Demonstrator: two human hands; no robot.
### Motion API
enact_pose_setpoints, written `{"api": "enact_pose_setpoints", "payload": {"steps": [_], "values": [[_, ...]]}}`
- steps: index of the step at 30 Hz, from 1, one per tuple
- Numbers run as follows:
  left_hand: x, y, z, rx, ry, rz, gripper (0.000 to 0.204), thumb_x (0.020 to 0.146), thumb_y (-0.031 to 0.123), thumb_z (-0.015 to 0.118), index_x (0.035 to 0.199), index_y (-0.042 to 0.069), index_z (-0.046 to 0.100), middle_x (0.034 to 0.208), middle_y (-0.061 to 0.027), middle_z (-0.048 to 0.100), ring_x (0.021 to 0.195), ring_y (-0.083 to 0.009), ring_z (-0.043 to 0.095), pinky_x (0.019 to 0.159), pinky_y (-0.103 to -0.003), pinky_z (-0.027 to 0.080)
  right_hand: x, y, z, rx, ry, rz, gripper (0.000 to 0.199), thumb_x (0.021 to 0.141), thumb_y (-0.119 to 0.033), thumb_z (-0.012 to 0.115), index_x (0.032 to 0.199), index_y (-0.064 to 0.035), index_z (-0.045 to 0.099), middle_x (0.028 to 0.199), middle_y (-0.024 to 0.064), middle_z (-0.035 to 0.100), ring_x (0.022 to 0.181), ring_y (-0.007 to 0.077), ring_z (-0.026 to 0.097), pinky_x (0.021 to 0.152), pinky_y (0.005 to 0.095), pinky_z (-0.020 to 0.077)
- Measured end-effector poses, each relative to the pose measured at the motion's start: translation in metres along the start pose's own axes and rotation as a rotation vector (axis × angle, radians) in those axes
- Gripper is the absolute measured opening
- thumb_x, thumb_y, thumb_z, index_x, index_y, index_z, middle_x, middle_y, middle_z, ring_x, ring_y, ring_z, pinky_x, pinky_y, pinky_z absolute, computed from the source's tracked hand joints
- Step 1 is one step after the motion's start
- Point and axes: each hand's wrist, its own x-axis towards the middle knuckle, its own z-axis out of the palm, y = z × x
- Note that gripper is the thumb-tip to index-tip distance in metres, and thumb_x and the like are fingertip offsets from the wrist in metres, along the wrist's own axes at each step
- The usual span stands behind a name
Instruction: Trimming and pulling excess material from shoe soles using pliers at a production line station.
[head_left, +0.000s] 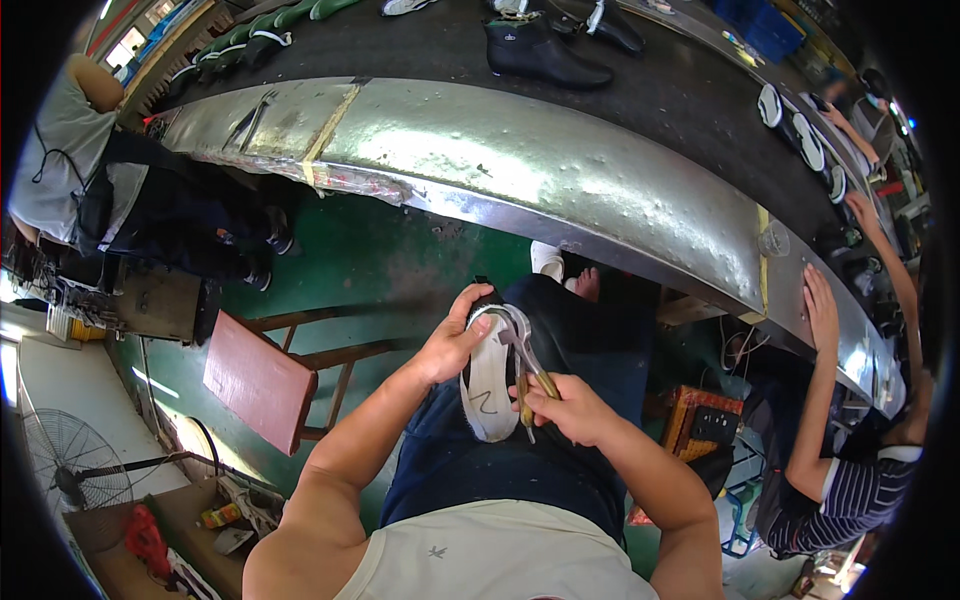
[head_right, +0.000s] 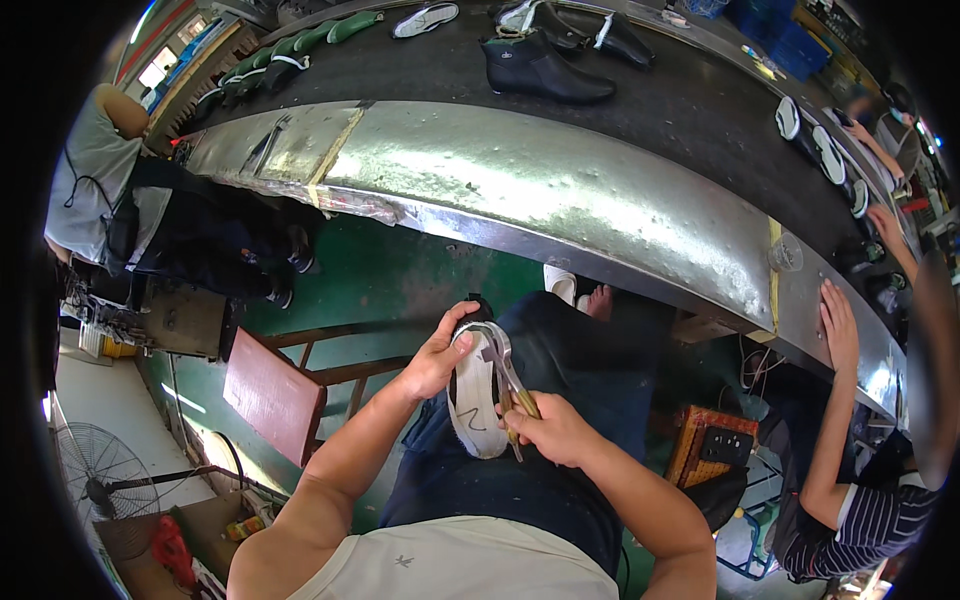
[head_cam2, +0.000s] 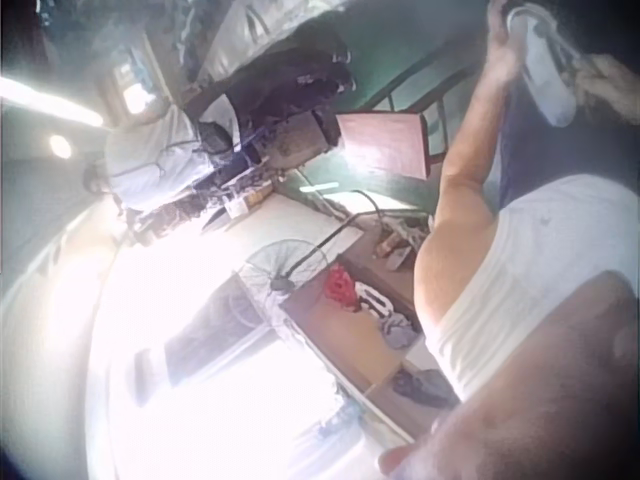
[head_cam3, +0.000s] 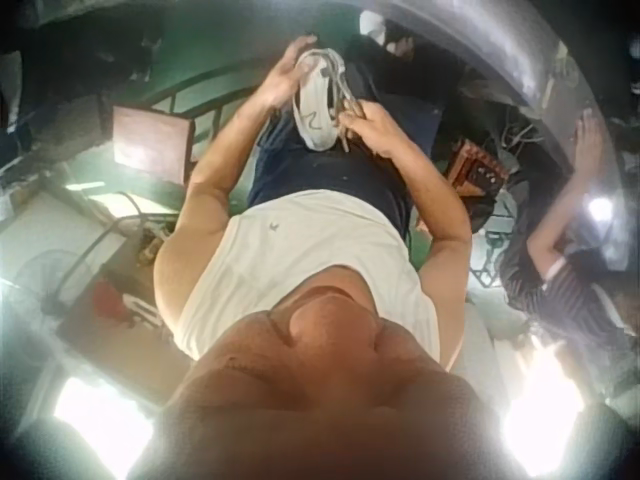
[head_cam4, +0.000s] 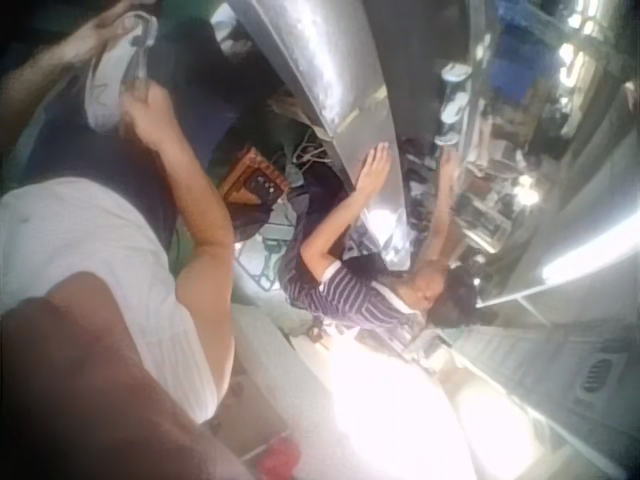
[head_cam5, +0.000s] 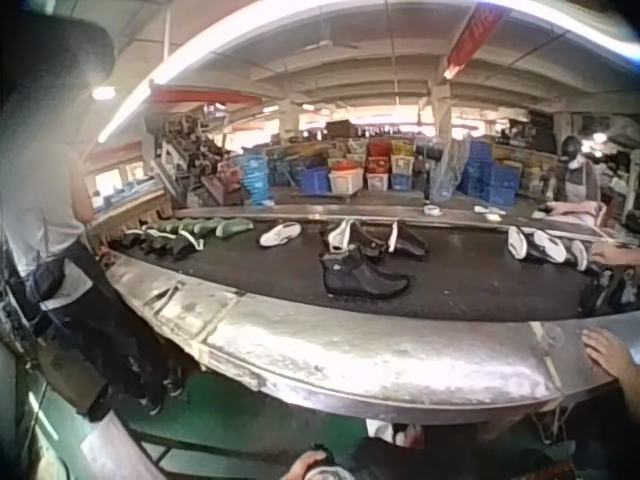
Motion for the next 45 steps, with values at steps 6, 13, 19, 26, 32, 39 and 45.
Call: {"api": "enact_pose_setpoints", "payload": {"steps": [6,13,19,26,32,39,45], "values": [[0.004,-0.002,-0.015,0.226,-0.039,0.023,0.054,0.105,0.027,0.058,0.151,0.004,0.040,0.150,-0.0159,0.044,0.140,-0.0242,0.041,0.117,-0.034,0.030,0.011,-0.023,-0.012,0.287,-0.077,0.267,0.024,0.105,-0.017,0.055,0.122,-0.0001,0.060,0.109,0.0084,0.066,0.085,0.0156,0.065,0.077,0.0343,0.0575],[0.013,-0.020,-0.020,0.284,0.014,0.127,0.043,0.103,0.012,0.061,0.144,0.004,0.051,0.143,-0.0083,0.051,0.131,-0.0173,0.048,0.112,-0.032,0.038,0.037,0.027,-0.020,-0.388,0.113,0.007,0.026,0.102,-0.024,0.060,0.100,0.0018,0.060,0.075,0.0125,0.066,0.064,0.0245,0.065,0.065,0.0373,0.0531],[0.014,-0.027,-0.027,0.205,0.023,0.123,0.042,0.102,0.012,0.064,0.142,0.006,0.054,0.144,-0.0082,0.052,0.132,-0.0166,0.047,0.113,-0.032,0.037,0.048,0.040,-0.011,-0.718,0.390,-0.288,0.028,0.099,-0.021,0.062,0.110,0.0052,0.061,0.092,0.0265,0.068,0.090,0.0488,0.065,0.080,0.0509,0.0532],[0.018,-0.013,-0.011,0.028,0.122,-0.092,0.040,0.099,0.005,0.062,0.139,0.007,0.058,0.119,-0.0034,0.066,0.105,-0.0116,0.060,0.095,-0.028,0.050,0.017,-0.006,-0.011,-0.939,0.320,-0.096,0.027,0.098,-0.020,0.061,0.108,0.0045,0.060,0.095,0.0261,0.069,0.088,0.0447,0.068,0.080,0.0478,0.0547],[0.017,0.000,-0.014,0.055,0.112,-0.119,0.042,0.099,0.003,0.061,0.140,0.007,0.057,0.118,-0.0029,0.066,0.106,-0.0107,0.060,0.095,-0.028,0.050,0.001,-0.044,-0.006,-0.289,0.202,0.029,0.033,0.104,-0.029,0.056,0.102,0.0038,0.060,0.083,0.0217,0.070,0.075,0.0363,0.071,0.071,0.0428,0.0543],[0.019,-0.003,-0.027,0.072,0.001,-0.143,0.056,0.099,0.005,0.064,0.153,0.010,0.046,0.129,-0.0047,0.063,0.115,-0.0130,0.057,0.102,-0.029,0.047,0.042,-0.023,-0.018,-0.491,0.174,0.096,0.037,0.104,-0.034,0.057,0.100,0.0028,0.059,0.076,0.0178,0.069,0.074,0.0344,0.072,0.069,0.0443,0.0538],[-0.036,-0.047,0.001,0.153,0.178,-0.255,0.056,0.103,0.017,0.061,0.151,0.000,0.041,0.137,-0.0108,0.059,0.124,-0.0161,0.054,0.108,-0.031,0.042,0.051,0.045,-0.007,-0.513,0.571,-0.219,0.054,0.092,-0.050,0.071,0.099,0.0032,0.059,0.081,0.0189,0.071,0.081,0.0361,0.073,0.075,0.0427,0.0553]]}}
